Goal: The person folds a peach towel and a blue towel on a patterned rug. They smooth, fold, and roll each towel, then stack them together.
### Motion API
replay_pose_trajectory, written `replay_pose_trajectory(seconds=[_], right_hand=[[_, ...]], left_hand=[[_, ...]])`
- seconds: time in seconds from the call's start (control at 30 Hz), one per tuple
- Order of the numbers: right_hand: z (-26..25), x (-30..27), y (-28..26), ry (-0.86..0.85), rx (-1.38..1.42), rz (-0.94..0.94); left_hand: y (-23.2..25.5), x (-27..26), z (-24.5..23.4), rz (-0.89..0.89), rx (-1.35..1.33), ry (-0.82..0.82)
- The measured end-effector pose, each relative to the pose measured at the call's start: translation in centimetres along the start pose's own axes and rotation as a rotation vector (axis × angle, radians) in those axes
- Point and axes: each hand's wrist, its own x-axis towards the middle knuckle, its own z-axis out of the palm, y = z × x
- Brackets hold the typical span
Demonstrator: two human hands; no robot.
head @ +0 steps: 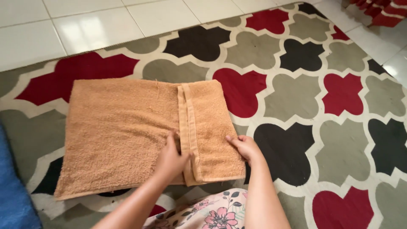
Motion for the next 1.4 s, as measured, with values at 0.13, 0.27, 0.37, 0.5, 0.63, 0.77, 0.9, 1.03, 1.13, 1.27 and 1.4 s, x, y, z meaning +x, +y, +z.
replay_pose_trajectory(seconds=[0.13,0.27,0.37,0.5,0.63,0.77,0.9,1.03,1.13,1.27,1.4], right_hand=[[0.6,4.6,-1.1,0.321,-0.291,-0.183],[1.8,11.7,-4.1,0.477,-0.385,-0.517],[2.1,16.6,-7.3,0.509,-0.396,-0.695],[2.2,19.6,-12.7,0.359,-0.212,-0.738],[2.7,18.0,-15.6,0.142,0.076,-0.222],[2.0,17.5,-16.2,0.039,0.093,-0.035],[0.4,20.8,-16.3,0.255,0.166,-0.198],[-1.9,22.3,-14.3,0.554,0.138,-0.364],[-2.4,21.4,-13.0,0.469,0.075,-0.240],[-2.2,17.3,-10.2,0.378,-0.239,-0.128],[-2.5,10.4,-4.7,0.203,-0.362,-0.077]], left_hand=[[-2.7,-2.6,0.7,0.139,0.116,-0.005],[-3.6,-2.8,0.3,0.436,0.205,0.045],[-3.0,-0.8,-1.0,0.208,0.135,-0.111],[-1.4,2.3,-2.7,0.226,0.161,-0.195],[-0.7,2.8,-3.3,0.184,0.165,-0.237],[-1.1,2.6,-3.3,0.104,0.184,-0.265],[-1.6,2.7,-3.0,0.140,0.170,-0.254],[-2.0,2.8,-2.9,0.211,0.140,-0.238],[-2.1,2.9,-2.8,0.172,0.128,-0.255],[-2.6,3.1,-2.6,0.187,0.102,-0.235],[-3.4,3.0,-2.2,0.195,0.059,-0.198]])
